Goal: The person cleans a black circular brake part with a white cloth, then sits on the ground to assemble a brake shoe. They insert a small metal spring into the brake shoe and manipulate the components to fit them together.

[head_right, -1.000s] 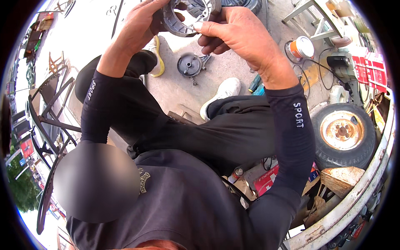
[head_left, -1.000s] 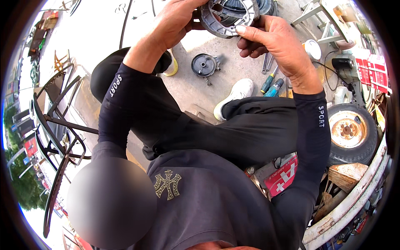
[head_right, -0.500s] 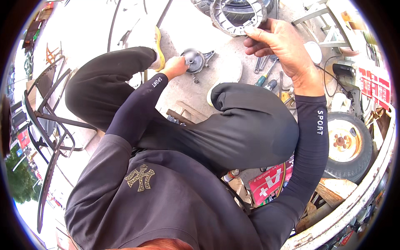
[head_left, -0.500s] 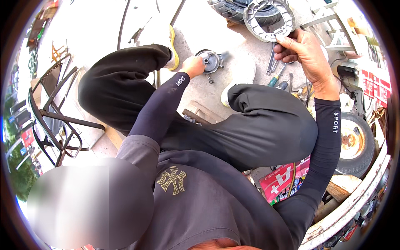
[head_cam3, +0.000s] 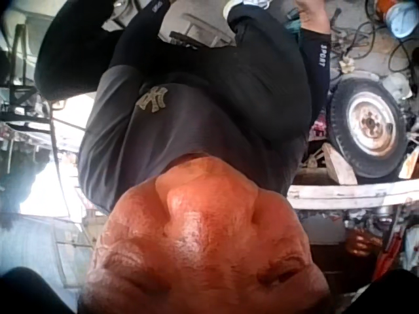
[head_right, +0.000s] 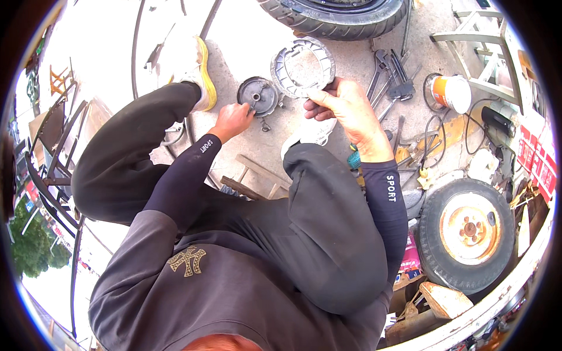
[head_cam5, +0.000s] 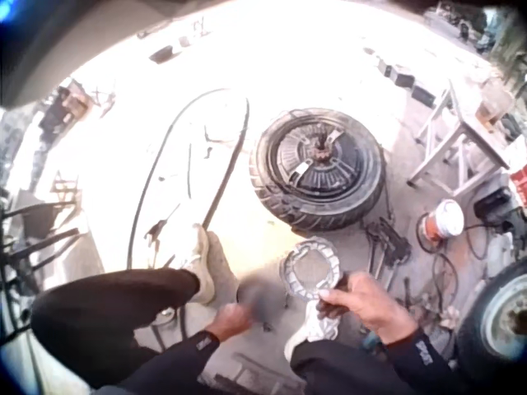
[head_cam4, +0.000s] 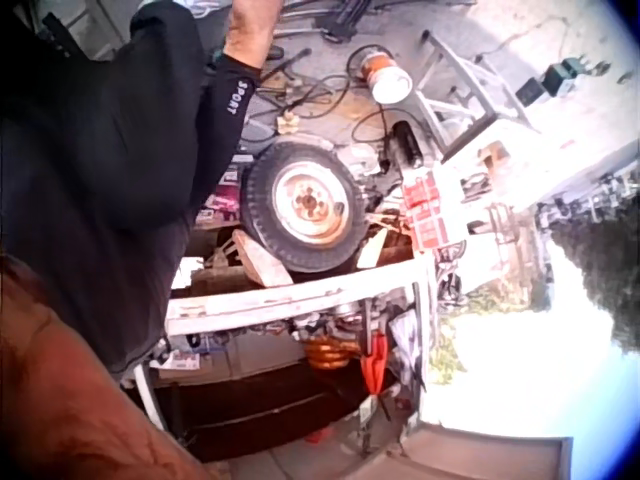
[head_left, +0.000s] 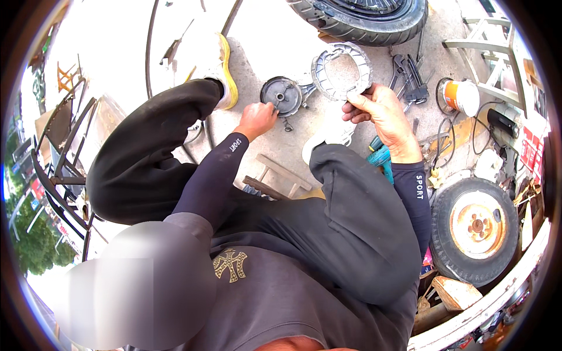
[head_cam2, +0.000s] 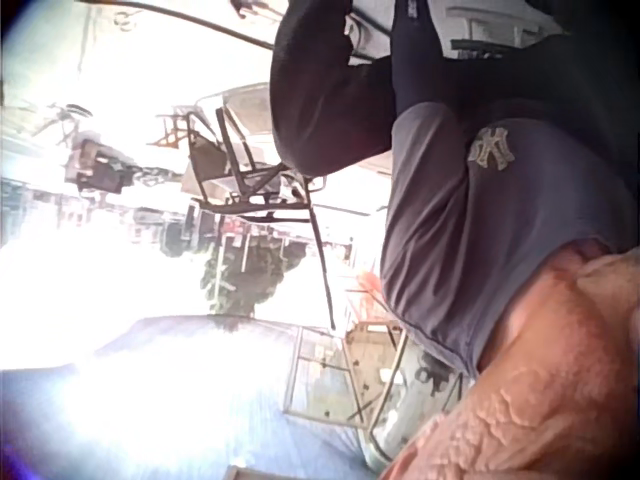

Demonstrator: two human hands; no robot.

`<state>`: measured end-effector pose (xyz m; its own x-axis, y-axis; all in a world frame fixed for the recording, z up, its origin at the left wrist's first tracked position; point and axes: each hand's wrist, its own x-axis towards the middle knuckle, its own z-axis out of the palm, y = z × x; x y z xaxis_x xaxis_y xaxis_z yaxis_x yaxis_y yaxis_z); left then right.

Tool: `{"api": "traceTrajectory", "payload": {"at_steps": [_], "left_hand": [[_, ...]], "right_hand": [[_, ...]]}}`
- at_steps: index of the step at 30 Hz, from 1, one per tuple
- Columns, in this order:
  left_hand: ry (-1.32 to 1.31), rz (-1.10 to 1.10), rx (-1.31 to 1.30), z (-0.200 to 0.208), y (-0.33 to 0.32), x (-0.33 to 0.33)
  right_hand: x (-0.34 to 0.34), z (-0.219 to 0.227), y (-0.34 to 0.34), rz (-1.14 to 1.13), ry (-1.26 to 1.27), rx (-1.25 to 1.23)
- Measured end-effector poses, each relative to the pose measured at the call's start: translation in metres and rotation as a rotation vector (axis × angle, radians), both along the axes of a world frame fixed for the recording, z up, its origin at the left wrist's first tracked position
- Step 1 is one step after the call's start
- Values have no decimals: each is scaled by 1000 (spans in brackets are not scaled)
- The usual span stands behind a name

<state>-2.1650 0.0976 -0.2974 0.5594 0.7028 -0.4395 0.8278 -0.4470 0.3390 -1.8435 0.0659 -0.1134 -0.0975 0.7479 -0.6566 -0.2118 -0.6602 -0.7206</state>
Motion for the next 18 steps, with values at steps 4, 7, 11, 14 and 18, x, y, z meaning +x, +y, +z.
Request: {"api": "traceTrajectory", "payload": {"at_steps": [4,7,11,14,18], "left_hand": [[-35,102,-47,-9,-6,1],[-50,217,-67,-11,-16,11],[-121,331,5,-5,-25,39],[-172,312,28,-7,-21,55],[-162,253,-2,0,-12,63]], "right_hand": [[-4,-9,-1,-18,31,-9],[-5,-23,-5,-22,48,-15],[-8,-36,-9,-38,58,-56],[-9,-48,-13,-45,85,-69],[-11,-58,-17,-64,94,-94]]}}
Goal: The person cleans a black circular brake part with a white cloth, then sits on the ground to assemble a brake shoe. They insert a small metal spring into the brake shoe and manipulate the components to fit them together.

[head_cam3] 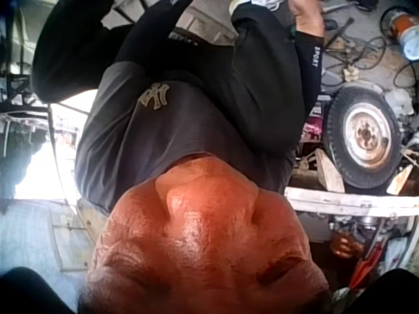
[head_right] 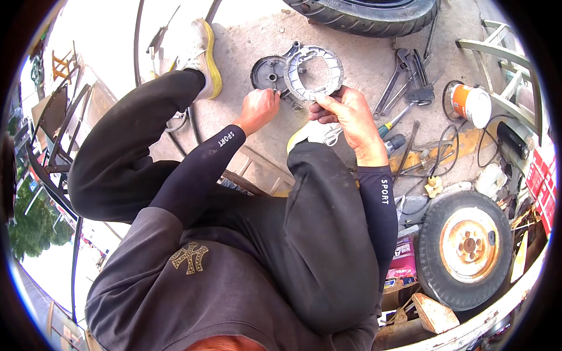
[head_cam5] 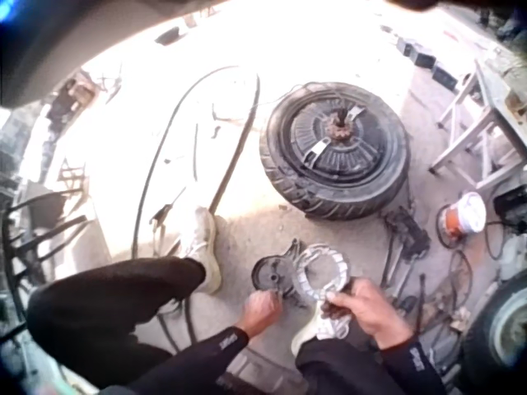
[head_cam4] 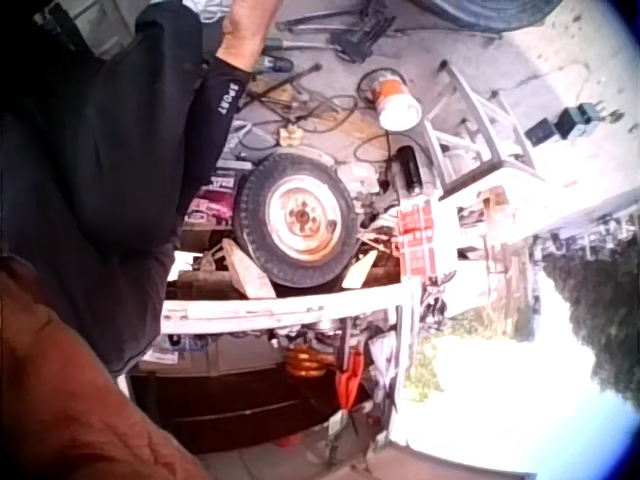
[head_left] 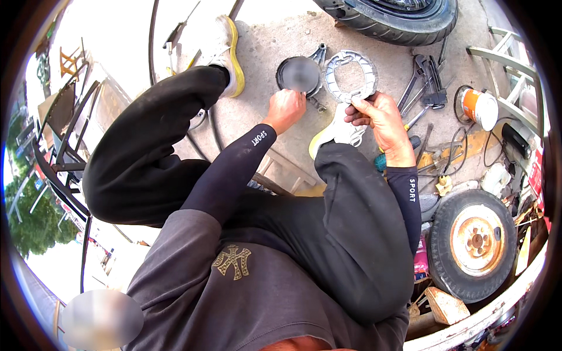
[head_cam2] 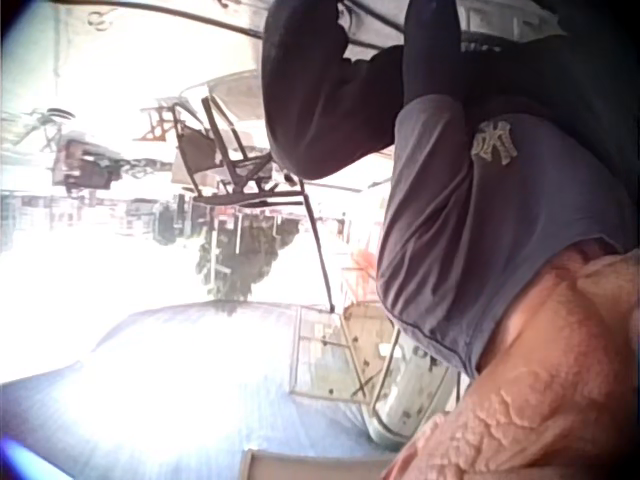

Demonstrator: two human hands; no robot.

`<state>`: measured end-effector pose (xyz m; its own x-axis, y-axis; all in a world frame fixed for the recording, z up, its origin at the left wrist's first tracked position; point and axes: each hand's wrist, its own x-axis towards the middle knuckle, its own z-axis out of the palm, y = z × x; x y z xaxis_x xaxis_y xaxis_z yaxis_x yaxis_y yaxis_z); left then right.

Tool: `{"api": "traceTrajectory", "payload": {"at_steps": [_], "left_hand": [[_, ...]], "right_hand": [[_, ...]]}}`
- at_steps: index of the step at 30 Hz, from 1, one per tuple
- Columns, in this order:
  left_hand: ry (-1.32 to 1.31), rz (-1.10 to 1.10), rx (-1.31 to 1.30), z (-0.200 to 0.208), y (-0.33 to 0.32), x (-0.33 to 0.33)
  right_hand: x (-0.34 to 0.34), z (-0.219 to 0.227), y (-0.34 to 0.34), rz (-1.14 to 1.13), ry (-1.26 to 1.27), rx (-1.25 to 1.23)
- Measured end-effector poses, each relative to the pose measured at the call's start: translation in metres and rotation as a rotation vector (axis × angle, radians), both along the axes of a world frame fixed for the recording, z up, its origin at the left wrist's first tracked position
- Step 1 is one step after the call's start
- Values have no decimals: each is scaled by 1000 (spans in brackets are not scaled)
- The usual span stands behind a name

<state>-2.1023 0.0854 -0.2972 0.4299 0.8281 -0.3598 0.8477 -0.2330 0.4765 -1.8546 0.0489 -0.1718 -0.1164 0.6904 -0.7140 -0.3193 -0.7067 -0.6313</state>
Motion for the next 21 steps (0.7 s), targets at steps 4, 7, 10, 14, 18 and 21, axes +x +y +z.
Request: {"api": "traceTrajectory", "payload": {"at_steps": [4,7,10,14,18,21], "left_hand": [[53,-23,-17,-3,2,-2],[69,-38,-18,-6,4,-2],[57,-24,-2,-4,3,-5],[79,-16,-83,11,6,-13],[-86,201,-121,26,30,-22],[-370,302,-186,74,76,-7]], "right_hand": [[1,-5,-5,-23,3,-4],[2,-2,-9,-29,-7,-10],[2,3,-13,-36,-19,-31],[0,-1,-15,-19,-24,-40],[-2,-10,1,85,-35,-46],[-3,9,14,234,-68,-38]]}}
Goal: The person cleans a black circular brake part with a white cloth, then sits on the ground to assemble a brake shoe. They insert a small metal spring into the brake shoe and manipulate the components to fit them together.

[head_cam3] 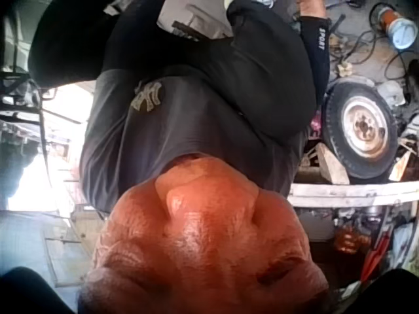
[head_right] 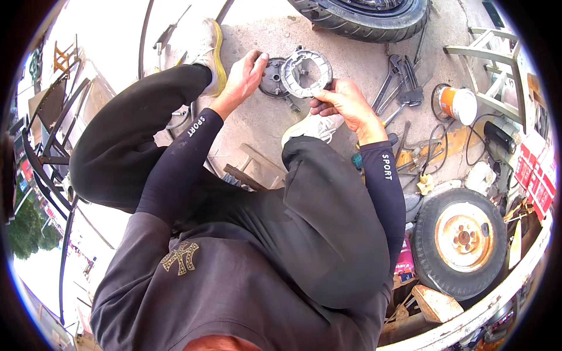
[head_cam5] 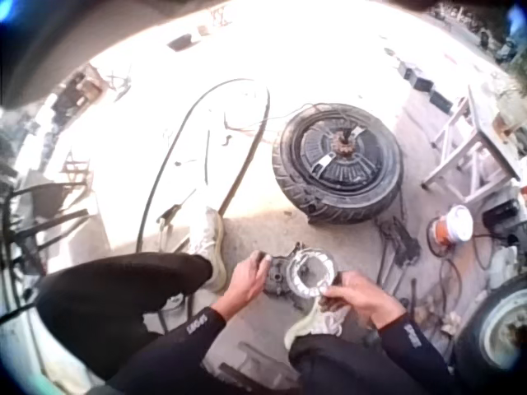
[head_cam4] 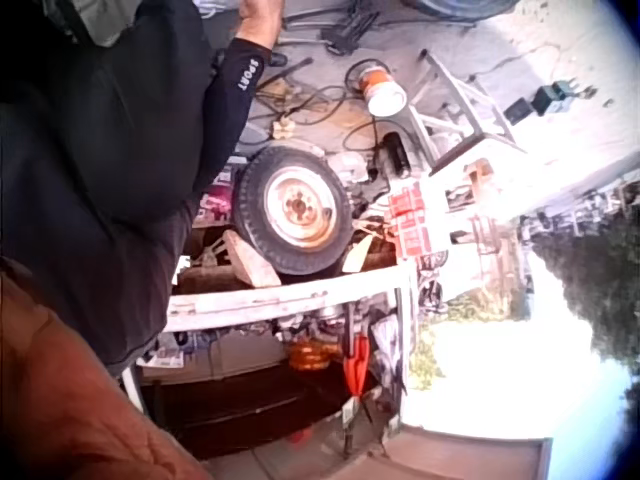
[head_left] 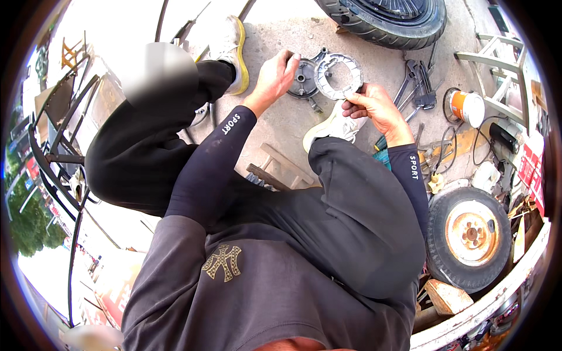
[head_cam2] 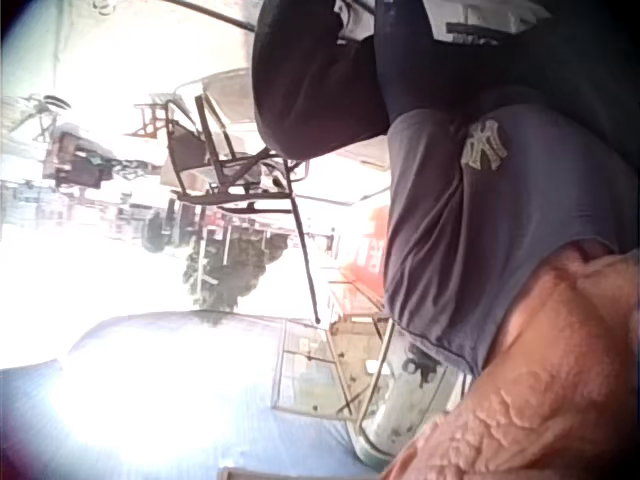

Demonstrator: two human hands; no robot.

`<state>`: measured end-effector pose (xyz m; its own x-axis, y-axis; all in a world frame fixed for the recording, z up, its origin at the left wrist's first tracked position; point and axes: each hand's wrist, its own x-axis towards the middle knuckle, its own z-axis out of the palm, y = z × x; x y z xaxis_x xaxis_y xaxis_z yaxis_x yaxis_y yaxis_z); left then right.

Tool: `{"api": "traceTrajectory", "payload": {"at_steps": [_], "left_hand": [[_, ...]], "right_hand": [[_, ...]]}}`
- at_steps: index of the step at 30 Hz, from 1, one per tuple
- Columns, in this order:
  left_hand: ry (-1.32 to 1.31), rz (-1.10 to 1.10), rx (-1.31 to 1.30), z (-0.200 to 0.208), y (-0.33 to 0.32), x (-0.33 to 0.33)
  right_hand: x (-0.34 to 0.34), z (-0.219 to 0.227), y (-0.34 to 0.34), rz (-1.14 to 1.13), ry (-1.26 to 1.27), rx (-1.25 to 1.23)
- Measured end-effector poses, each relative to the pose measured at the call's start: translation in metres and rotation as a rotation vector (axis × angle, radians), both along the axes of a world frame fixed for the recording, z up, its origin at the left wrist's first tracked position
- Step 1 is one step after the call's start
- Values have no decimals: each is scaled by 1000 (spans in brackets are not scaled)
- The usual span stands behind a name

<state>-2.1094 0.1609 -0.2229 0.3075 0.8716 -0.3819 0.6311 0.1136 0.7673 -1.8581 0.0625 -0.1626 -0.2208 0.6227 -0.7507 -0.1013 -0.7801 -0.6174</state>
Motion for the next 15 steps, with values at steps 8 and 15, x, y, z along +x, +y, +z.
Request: {"api": "traceTrajectory", "payload": {"at_steps": [8,15], "left_hand": [[129,-1043,203,164,59,47],[10,-914,-267,300,57,43]], "right_hand": [[0,118,44,495,-141,204],[39,208,41,390,-350,634]]}}
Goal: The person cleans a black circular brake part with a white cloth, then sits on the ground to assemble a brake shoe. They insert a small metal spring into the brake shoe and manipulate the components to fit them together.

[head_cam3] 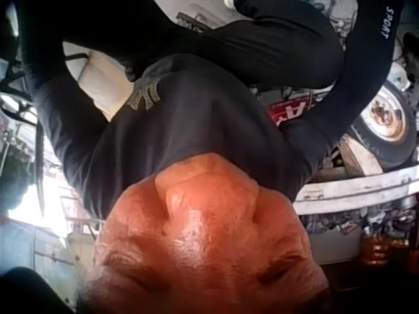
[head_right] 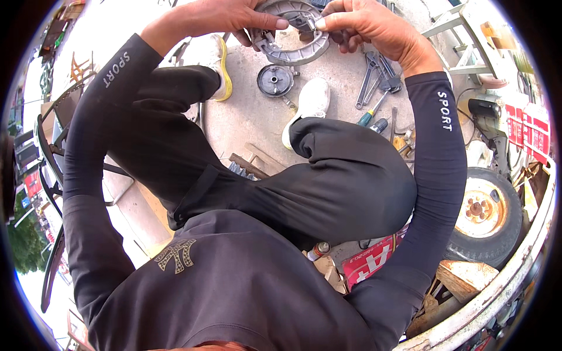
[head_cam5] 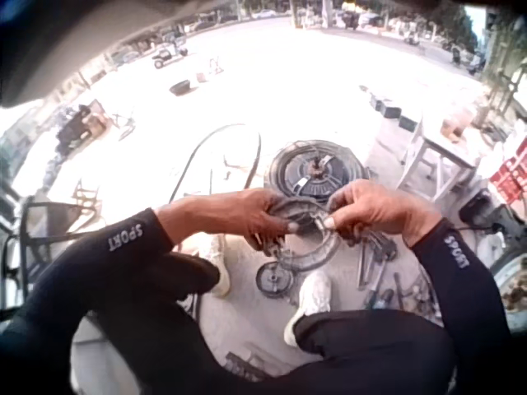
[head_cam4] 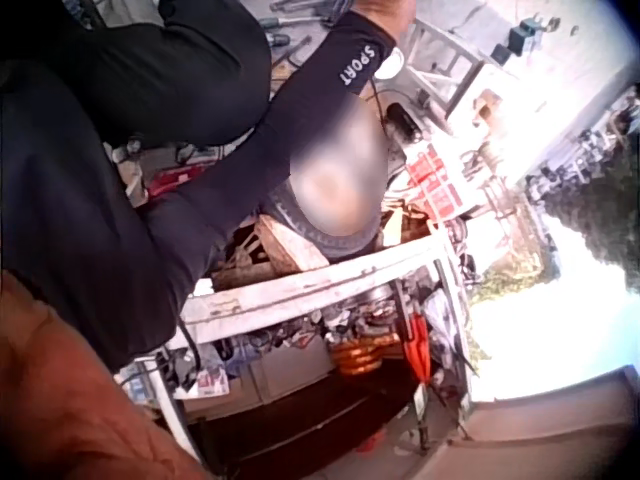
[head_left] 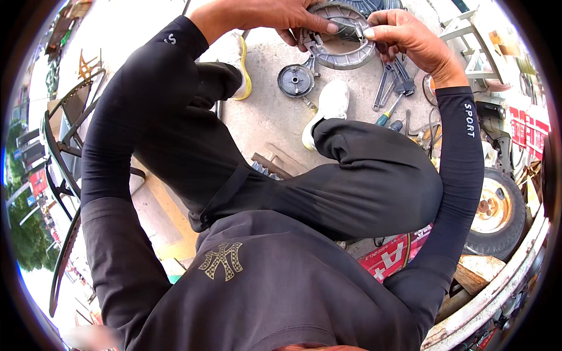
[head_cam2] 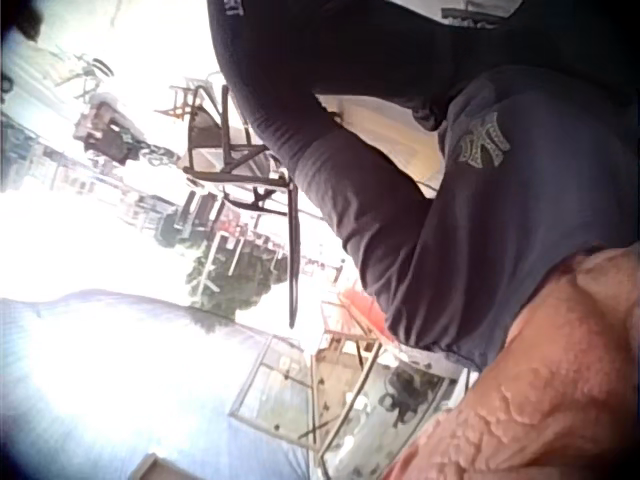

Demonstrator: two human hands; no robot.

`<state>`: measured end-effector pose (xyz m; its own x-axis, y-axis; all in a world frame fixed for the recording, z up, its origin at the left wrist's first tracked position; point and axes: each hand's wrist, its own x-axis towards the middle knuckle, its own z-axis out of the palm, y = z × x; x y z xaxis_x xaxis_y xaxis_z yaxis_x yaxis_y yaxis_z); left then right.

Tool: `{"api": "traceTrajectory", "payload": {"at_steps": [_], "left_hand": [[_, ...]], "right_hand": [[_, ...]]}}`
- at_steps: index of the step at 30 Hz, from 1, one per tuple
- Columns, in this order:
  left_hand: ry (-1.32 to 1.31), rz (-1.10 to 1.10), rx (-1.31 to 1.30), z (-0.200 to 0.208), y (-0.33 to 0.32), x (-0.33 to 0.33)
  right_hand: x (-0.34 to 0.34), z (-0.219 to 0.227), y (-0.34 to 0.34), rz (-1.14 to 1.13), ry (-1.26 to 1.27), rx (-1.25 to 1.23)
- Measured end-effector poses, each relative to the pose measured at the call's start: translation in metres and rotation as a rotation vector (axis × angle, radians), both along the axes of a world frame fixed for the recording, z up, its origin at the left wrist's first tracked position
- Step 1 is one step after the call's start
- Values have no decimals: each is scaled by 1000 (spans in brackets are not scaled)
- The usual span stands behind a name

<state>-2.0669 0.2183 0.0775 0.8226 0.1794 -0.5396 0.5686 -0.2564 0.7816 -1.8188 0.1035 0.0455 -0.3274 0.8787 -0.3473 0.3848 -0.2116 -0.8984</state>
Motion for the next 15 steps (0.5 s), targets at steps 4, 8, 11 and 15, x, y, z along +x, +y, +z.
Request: {"api": "traceTrajectory", "payload": {"at_steps": [4,8,11,15], "left_hand": [[7,169,-112,14,3,-21],[-248,181,-168,-13,3,-23],[-119,255,-398,-80,26,-31],[-71,448,-523,-162,46,-54]], "right_hand": [[-25,14,10,-264,402,-234],[-24,-46,10,-254,411,15],[-39,-95,22,-321,548,-103],[-60,-178,17,-569,562,-274]]}}
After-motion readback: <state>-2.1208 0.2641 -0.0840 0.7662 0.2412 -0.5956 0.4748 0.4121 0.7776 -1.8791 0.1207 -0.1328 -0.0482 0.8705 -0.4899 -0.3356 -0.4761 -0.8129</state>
